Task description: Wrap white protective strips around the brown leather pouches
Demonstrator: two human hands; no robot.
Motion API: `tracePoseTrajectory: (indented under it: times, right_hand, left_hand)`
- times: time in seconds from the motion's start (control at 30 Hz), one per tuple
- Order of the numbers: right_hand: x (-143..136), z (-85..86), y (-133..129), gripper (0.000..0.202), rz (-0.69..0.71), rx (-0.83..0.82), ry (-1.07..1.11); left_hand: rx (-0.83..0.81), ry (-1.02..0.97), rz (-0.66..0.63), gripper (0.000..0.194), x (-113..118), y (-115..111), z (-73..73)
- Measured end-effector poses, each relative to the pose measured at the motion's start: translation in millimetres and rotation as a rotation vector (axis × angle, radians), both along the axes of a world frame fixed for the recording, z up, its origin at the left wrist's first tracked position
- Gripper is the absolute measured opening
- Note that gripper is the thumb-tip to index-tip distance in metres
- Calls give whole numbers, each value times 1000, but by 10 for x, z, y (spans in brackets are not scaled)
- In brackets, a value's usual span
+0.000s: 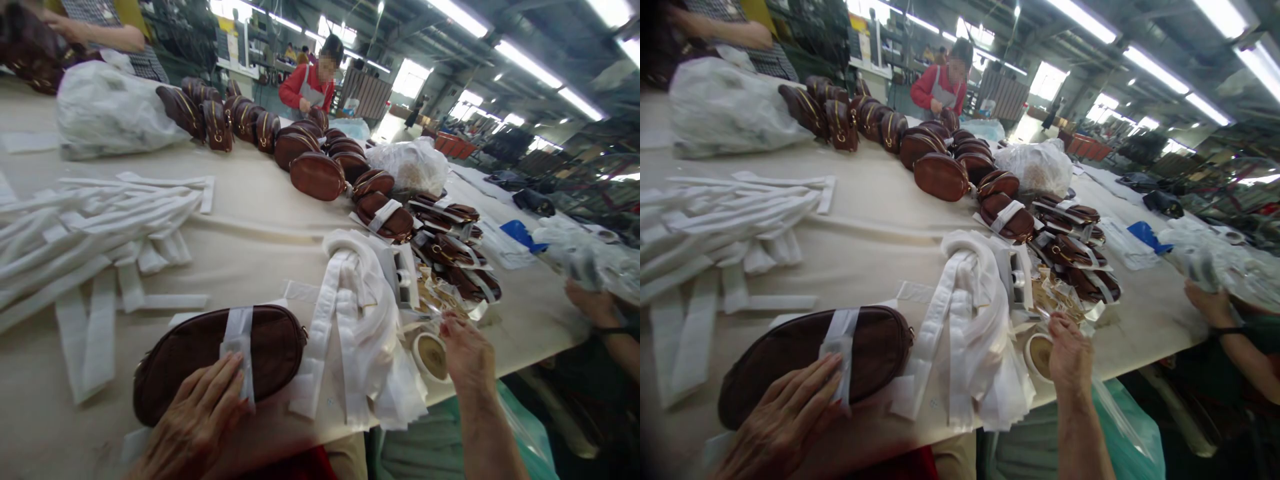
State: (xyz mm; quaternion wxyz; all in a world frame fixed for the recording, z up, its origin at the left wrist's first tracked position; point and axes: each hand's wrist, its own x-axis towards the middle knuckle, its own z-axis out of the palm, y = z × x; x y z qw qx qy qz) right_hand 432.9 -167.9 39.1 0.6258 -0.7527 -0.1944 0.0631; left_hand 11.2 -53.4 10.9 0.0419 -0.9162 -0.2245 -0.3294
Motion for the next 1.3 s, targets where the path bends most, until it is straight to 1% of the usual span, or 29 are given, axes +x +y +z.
tracePoseTrajectory:
  times: [0.07, 0.13, 0.2, 0.27, 0.33, 0.43, 0.5, 0.53, 0.57, 0.6, 0.63, 0.67, 0.73, 0.8, 0.83, 0.87, 0.9, 0.97, 1.07, 1.17, 1.3]
  right_hand:
    - [-72, -38, -168, 29, -30, -11, 58]
    - [-135, -108, -272, 31, -41, -70, 114]
    - [-176, -177, -301, 33, -26, -150, 156]
    - [-181, -210, -276, 35, 0, -238, 175]
    - [-155, -193, -241, 33, -1, -326, 153]
    - [-128, -88, -253, 23, -52, -454, 64]
    - [-169, 2, -301, 19, -38, -603, -51]
    - [-212, 47, -320, 20, 11, -687, -133]
    - [-271, 94, -324, 24, 104, -769, -223]
    - [-348, 145, -305, 27, 239, -804, -303]
    - [-445, 202, -256, 29, 392, -793, -377]
    - [-568, 270, -177, 29, 558, -747, -436]
    - [-893, 437, 66, 24, 879, -591, -537]
    - [-1296, 618, 400, 15, 1233, -485, -589]
    - [-1503, 691, 588, 15, 1413, -489, -599]
    - [-1700, 741, 783, 18, 1558, -495, -622]
    - [-1879, 761, 977, 21, 1647, -492, -674]
    - [-2161, 721, 1333, 21, 1751, -542, -836]
    - [-2411, 555, 1708, 17, 1813, -703, -1072]
    - [-2530, 425, 1888, 16, 1842, -850, -1162]
    - [-2584, 380, 1989, 14, 1878, -871, -1092]
  left_hand:
    - [-9, -4, 5, 19, 4, -2, 10]
    - [-17, -11, 9, 18, 6, -5, 19]
    - [-28, -8, 8, 19, 5, -10, 15]
    - [-32, -8, 2, 19, 2, -16, -11]
    - [-42, -22, 16, 19, 0, -22, -54]
    - [-75, -38, 49, 20, -4, -37, -101]
    - [-73, -13, 50, 21, -11, -56, -89]
    - [-61, 7, 45, 21, -15, -65, -70]
    - [-53, 37, 42, 22, -19, -71, -48]
    - [-48, 64, 40, 22, -22, -72, -26]
    - [-47, 74, 49, 23, -25, -69, -8]
    - [-52, 87, 67, 24, -27, -62, 4]
    - [-43, 99, 84, 27, -30, -48, 10]
    - [-31, 100, 96, 28, -30, -47, 5]
    - [-27, 95, 102, 28, -28, -52, 1]
    - [-23, 88, 106, 28, -27, -58, -2]
    - [-21, 82, 109, 28, -25, -63, -6]
    - [-18, 76, 105, 27, -24, -70, -11]
    - [-20, 71, 90, 26, -28, -67, -15]
    - [-51, 59, 67, 22, -37, -57, -20]
    - [-73, 37, 56, 19, -46, -55, -41]
